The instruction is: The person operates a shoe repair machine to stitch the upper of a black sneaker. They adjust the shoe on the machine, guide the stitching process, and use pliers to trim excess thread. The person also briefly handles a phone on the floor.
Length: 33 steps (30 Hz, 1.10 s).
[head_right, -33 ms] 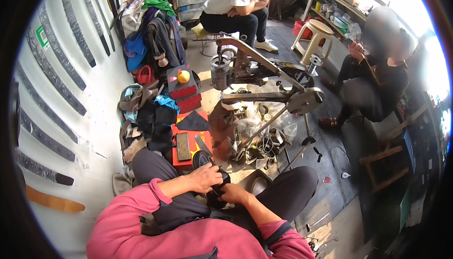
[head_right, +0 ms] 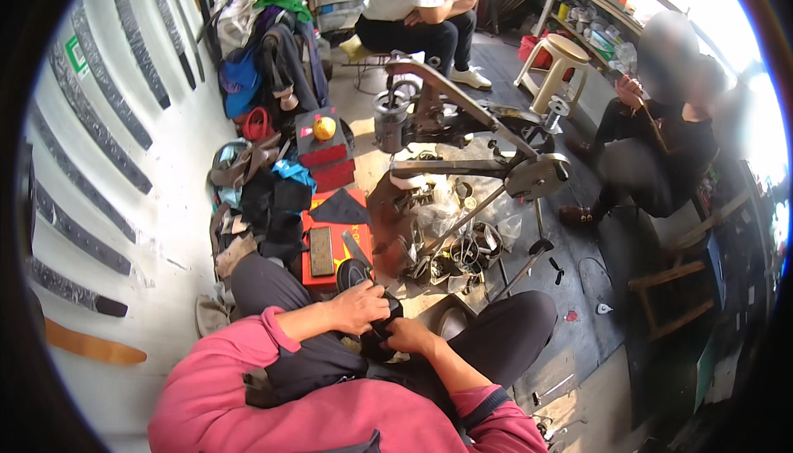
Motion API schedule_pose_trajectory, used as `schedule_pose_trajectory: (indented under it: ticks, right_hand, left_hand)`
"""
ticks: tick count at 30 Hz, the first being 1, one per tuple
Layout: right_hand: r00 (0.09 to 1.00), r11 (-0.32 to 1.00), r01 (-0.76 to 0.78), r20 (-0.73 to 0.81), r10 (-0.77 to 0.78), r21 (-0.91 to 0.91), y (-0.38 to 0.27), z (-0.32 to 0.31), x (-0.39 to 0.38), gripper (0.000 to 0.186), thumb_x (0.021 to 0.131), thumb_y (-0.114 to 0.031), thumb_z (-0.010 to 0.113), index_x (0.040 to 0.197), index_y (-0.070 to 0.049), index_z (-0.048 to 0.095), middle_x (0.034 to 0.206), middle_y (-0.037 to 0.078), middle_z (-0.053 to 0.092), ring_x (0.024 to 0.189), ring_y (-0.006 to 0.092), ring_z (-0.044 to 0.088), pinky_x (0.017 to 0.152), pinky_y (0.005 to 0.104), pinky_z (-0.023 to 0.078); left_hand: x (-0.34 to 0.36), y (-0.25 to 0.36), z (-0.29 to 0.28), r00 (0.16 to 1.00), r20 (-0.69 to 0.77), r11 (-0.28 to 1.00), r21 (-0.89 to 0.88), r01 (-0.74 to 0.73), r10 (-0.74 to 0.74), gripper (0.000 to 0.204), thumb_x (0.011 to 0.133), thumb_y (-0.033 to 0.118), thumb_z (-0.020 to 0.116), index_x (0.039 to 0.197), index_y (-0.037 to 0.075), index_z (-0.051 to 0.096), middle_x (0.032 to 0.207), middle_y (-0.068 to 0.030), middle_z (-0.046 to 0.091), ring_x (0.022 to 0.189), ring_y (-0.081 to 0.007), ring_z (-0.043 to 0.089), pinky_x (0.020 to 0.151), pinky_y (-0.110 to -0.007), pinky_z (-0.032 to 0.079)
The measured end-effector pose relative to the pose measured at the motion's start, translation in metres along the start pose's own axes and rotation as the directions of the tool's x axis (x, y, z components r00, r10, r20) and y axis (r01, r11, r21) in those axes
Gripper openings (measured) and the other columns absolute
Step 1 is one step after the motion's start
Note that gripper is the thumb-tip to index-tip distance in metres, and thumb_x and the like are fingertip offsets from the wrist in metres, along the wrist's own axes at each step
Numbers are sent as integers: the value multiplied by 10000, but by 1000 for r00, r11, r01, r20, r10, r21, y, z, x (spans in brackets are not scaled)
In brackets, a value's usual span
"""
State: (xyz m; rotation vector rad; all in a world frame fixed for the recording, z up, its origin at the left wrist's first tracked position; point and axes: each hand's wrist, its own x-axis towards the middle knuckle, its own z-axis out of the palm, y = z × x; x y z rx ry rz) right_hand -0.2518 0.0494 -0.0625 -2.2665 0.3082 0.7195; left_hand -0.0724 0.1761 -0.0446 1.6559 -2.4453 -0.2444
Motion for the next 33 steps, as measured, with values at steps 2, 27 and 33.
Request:
schedule_pose_trajectory:
  ticks: [2, 27, 33]
  right_hand:
    - [995, 989, -62, 88, 51, 132, 4, 0, 0, 436, 835, -397, 790, 1137, -82, 779, 1049, 212, 765, 987, 356, 743, 875, 441, 564]
    - [993, 956, 40, 94, -71, 290, 15, 0, 2, 530, 822, -363, 850, 1227, -41, 735, 958, 127, 771, 816, 207, 721, 749, 374, 578]
    - [994, 977, 103, 12, -107, 188, 16, 17, -4, 573, 821, -351, 826, 1294, -59, 689, 1128, 188, 768, 1041, 334, 729, 919, 416, 544]
  left_hand:
    - [0, -2, 5, 990, -126, 997, -50, -62, 55, 361, 627, 201, 787, 930, 129, 605, 961, -31, 587, 1073, -290, 548, 871, -435, 418]
    - [-6, 12, 16, 1000, 11, 996, -85, -15, 15, 331, 735, 201, 745, 1065, 222, 749, 971, 7, 612, 1022, -218, 587, 825, -429, 392]
    - [1, 15, -2, 957, 289, 988, -137, 72, -29, 366, 749, 298, 761, 1094, 181, 793, 1052, -49, 676, 1099, -269, 608, 883, -458, 415]
